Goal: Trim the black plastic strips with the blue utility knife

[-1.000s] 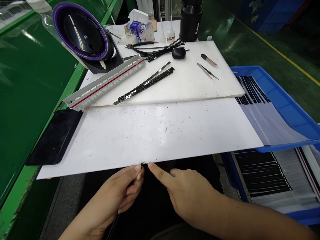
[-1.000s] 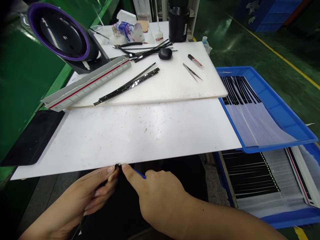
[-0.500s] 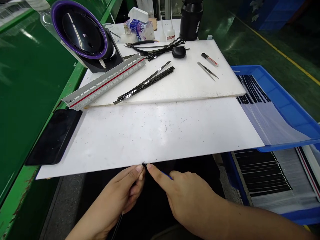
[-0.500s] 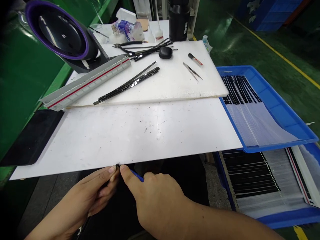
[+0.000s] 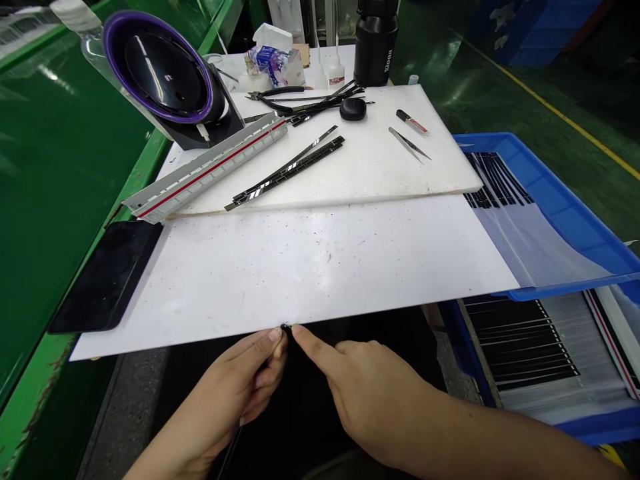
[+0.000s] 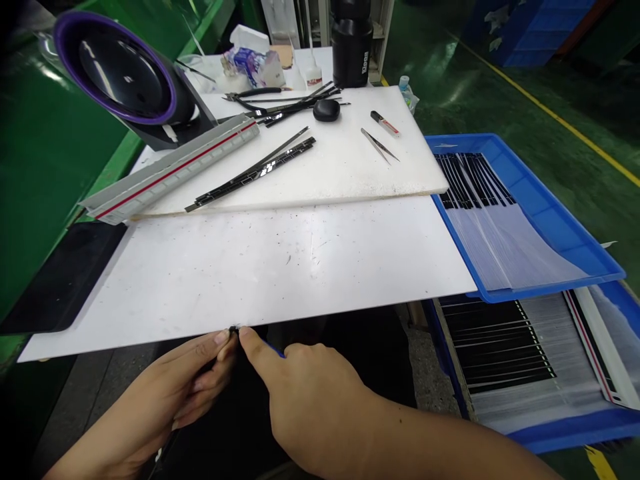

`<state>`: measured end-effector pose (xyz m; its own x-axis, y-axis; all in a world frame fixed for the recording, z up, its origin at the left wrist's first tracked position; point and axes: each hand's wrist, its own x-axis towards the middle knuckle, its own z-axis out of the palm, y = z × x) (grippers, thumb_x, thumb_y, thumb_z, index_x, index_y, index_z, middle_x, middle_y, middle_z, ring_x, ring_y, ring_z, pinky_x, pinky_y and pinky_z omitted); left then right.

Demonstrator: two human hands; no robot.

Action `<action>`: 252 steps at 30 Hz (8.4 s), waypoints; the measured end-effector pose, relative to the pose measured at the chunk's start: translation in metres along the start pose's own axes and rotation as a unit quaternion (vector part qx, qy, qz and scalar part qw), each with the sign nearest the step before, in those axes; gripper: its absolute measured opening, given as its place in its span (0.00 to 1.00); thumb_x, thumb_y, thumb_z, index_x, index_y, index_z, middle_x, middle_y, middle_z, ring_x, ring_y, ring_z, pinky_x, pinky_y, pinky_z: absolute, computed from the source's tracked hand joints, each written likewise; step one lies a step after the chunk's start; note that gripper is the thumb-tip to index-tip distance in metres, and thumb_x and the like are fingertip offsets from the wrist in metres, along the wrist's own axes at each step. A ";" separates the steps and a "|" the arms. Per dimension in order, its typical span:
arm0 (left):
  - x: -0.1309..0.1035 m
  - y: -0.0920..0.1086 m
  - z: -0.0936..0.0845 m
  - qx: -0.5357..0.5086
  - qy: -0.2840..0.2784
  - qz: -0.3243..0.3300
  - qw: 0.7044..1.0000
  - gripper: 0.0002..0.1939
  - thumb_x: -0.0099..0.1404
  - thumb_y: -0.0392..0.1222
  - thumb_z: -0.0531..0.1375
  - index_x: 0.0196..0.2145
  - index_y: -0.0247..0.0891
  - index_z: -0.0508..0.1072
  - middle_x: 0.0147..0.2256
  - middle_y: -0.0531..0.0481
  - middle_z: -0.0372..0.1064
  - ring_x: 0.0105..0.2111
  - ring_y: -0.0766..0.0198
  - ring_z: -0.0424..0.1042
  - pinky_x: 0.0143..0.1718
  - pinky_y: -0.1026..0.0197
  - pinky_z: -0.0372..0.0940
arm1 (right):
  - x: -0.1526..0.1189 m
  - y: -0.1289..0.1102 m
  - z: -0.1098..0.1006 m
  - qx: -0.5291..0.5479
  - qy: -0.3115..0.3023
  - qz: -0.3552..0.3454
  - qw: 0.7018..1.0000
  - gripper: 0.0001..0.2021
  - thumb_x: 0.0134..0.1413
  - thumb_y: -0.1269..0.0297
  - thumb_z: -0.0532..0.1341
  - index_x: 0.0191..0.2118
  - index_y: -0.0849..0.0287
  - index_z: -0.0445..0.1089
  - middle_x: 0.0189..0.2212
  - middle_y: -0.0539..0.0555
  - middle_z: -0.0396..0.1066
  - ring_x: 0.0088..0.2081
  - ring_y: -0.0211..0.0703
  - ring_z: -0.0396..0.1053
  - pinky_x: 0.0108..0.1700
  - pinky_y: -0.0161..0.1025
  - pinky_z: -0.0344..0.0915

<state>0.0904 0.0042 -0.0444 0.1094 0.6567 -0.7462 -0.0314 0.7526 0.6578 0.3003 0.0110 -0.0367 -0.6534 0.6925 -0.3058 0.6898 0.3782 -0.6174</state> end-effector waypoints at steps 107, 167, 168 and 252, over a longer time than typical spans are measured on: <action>-0.003 -0.001 0.002 -0.023 0.029 0.003 0.999 0.24 0.61 0.62 0.62 0.25 0.39 0.64 0.19 0.60 0.51 0.16 0.75 0.42 0.14 0.71 0.37 | 0.006 -0.012 0.000 -0.116 0.034 -0.006 0.993 0.41 0.54 0.76 0.53 0.72 0.49 0.45 0.28 0.52 0.74 0.22 0.43 0.69 0.19 0.36 0.47; 0.001 0.001 -0.015 0.006 -0.028 -0.004 1.000 0.22 0.63 0.61 0.61 0.27 0.39 0.64 0.20 0.61 0.50 0.17 0.74 0.41 0.16 0.70 0.36 | 0.003 -0.002 -0.012 0.036 0.018 -0.042 0.998 0.33 0.61 0.74 0.51 0.71 0.53 0.50 0.27 0.50 0.75 0.26 0.43 0.71 0.26 0.37 0.56; 0.002 0.001 -0.015 0.006 -0.030 -0.004 1.000 0.22 0.63 0.61 0.61 0.27 0.39 0.64 0.20 0.61 0.50 0.17 0.74 0.41 0.15 0.69 0.36 | 0.003 -0.001 -0.014 0.044 0.019 -0.044 0.998 0.33 0.61 0.73 0.51 0.71 0.53 0.50 0.27 0.50 0.74 0.26 0.42 0.71 0.27 0.37 0.57; 0.000 0.005 -0.010 0.014 -0.006 -0.007 1.000 0.23 0.61 0.61 0.62 0.26 0.38 0.65 0.19 0.61 0.51 0.17 0.75 0.42 0.15 0.69 0.37 | 0.010 0.005 -0.009 -0.078 0.018 -0.058 0.995 0.37 0.57 0.73 0.50 0.72 0.49 0.46 0.25 0.51 0.72 0.22 0.47 0.67 0.22 0.39 0.45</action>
<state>0.0806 0.0082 -0.0423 0.1215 0.6453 -0.7542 -0.0021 0.7600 0.6499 0.3000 0.0257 -0.0365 -0.7219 0.6591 -0.2110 0.6519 0.5454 -0.5268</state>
